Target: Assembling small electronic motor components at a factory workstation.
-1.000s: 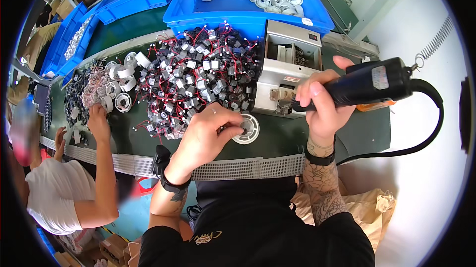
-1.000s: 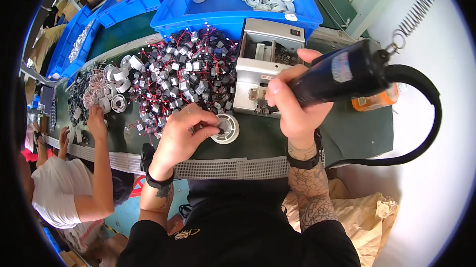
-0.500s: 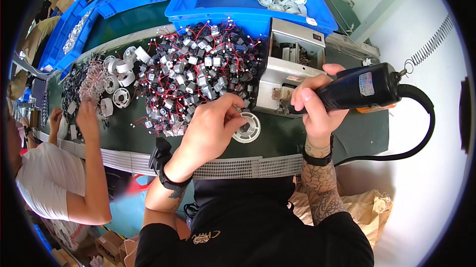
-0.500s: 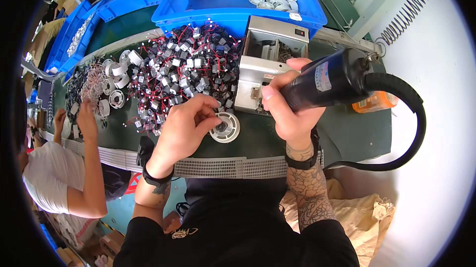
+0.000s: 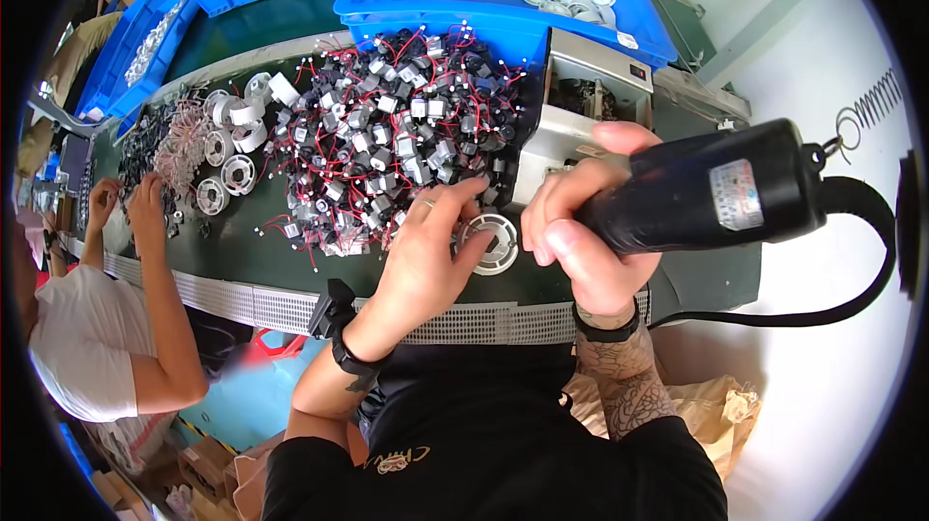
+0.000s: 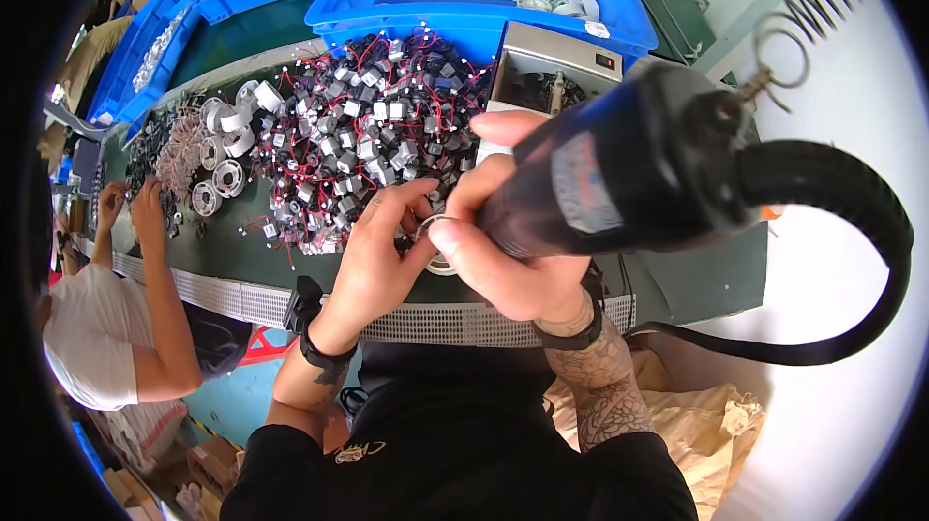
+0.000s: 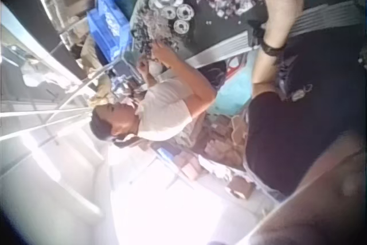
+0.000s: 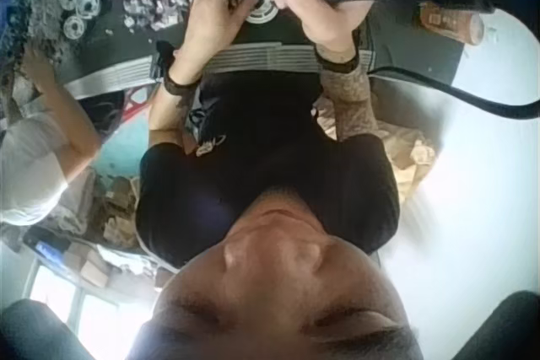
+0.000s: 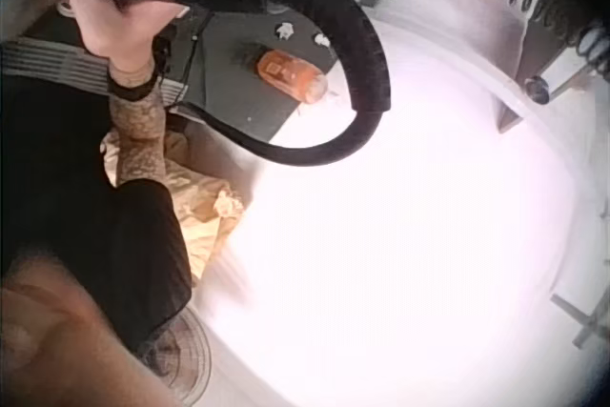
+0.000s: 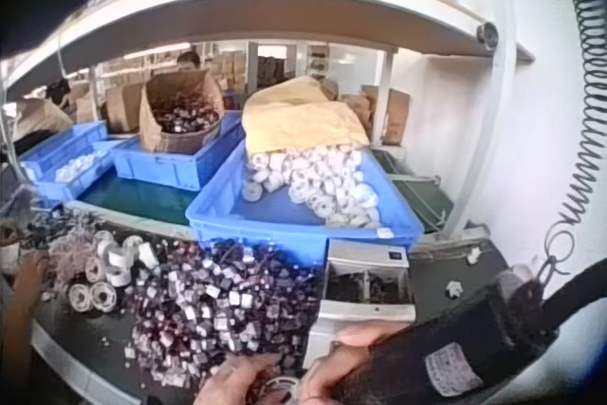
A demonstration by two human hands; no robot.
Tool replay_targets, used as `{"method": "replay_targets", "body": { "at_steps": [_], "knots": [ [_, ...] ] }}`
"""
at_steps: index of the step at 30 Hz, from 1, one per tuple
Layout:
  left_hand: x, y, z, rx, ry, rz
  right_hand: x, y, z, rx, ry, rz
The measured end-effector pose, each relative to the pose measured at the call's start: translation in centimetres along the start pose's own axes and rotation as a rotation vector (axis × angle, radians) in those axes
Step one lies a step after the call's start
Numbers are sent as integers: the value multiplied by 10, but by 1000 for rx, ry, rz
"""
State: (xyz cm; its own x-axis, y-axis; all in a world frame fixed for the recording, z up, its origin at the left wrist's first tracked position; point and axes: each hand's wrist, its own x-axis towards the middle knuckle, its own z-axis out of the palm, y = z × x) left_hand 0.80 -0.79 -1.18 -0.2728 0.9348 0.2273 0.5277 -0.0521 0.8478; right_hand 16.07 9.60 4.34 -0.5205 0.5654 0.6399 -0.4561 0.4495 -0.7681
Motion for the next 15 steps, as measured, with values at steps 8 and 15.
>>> {"method": "replay_targets", "body": {
  "at_steps": [8,15],
  "knots": [
    [-1,-1,-1,78,17,69,-2,13,10,-26,-21,52],
    [-6,-3,8,-122,166,-23,-4,15,10,-125,-91,23]
  ]
}}
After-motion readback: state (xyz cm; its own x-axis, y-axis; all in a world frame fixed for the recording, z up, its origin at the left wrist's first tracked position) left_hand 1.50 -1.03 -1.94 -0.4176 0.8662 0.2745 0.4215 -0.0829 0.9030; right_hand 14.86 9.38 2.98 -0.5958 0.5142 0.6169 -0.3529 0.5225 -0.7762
